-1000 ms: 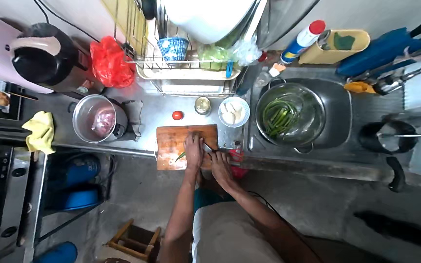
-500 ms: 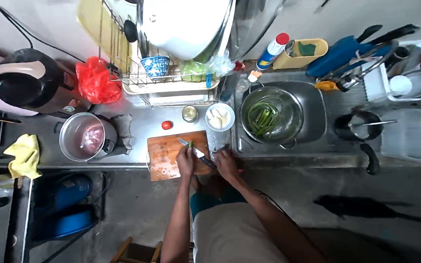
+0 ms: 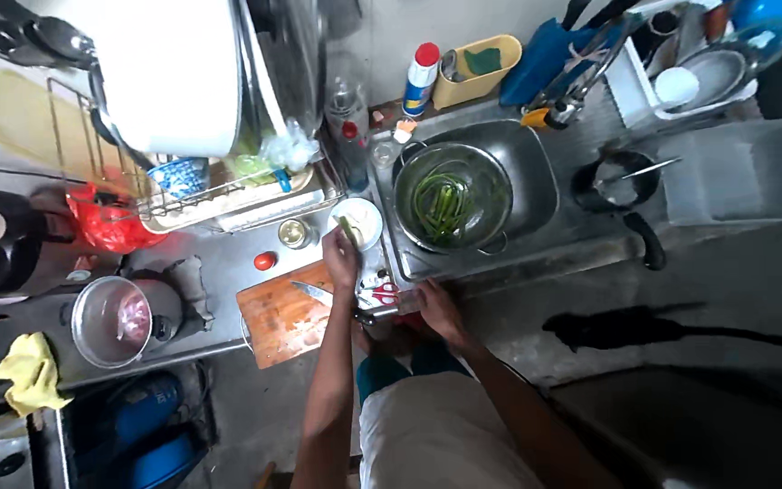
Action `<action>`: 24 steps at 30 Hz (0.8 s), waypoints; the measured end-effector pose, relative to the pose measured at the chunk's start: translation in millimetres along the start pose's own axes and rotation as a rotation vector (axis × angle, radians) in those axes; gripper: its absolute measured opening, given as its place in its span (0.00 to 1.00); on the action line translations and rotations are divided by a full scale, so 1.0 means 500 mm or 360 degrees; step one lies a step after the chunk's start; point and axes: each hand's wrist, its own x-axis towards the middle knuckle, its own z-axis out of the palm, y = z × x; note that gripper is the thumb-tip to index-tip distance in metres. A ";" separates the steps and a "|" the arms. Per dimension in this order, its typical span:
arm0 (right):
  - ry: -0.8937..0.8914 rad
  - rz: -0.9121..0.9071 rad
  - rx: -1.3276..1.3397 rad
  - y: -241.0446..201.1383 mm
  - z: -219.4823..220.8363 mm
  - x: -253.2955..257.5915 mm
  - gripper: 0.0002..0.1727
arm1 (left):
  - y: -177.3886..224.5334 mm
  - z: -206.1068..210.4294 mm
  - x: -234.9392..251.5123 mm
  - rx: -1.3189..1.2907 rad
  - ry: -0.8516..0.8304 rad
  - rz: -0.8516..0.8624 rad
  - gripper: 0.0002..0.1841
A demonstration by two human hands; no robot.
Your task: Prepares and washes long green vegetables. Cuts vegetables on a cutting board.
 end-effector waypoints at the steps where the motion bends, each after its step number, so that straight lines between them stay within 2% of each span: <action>1: 0.0016 0.0024 0.0012 0.012 -0.012 0.005 0.17 | 0.001 0.005 -0.002 0.0072 0.0063 0.0051 0.20; 4: 0.0065 0.0082 0.0023 0.048 -0.043 0.017 0.18 | 0.019 0.042 -0.030 0.0283 0.0075 0.0167 0.15; 8: 0.0132 0.0067 0.0060 0.105 -0.057 0.032 0.18 | 0.080 0.165 -0.048 0.0395 -0.0323 0.0359 0.15; 10: 0.0224 -0.0015 0.0119 0.130 -0.055 0.034 0.18 | 0.103 0.238 -0.028 0.0460 -0.0505 0.0518 0.14; 12: 0.0192 0.0009 0.0171 0.138 -0.070 0.026 0.20 | 0.134 0.298 0.002 0.0534 -0.0726 0.0575 0.15; 15: 0.0277 0.0040 0.0194 0.145 -0.086 0.013 0.28 | 0.147 0.399 0.076 0.0649 -0.0964 0.0523 0.16; 17: 0.0153 0.0154 0.0109 0.149 -0.101 0.010 0.30 | 0.156 0.471 0.138 0.0759 -0.1043 0.0427 0.18; 20: -0.0057 0.0295 0.0097 0.148 -0.119 0.006 0.29 | 0.163 0.556 0.196 0.0860 -0.0922 0.0316 0.22; 24: -0.0129 0.0264 0.0159 0.155 -0.119 -0.010 0.27 | 0.167 0.630 0.212 0.0922 -0.0822 -0.0056 0.28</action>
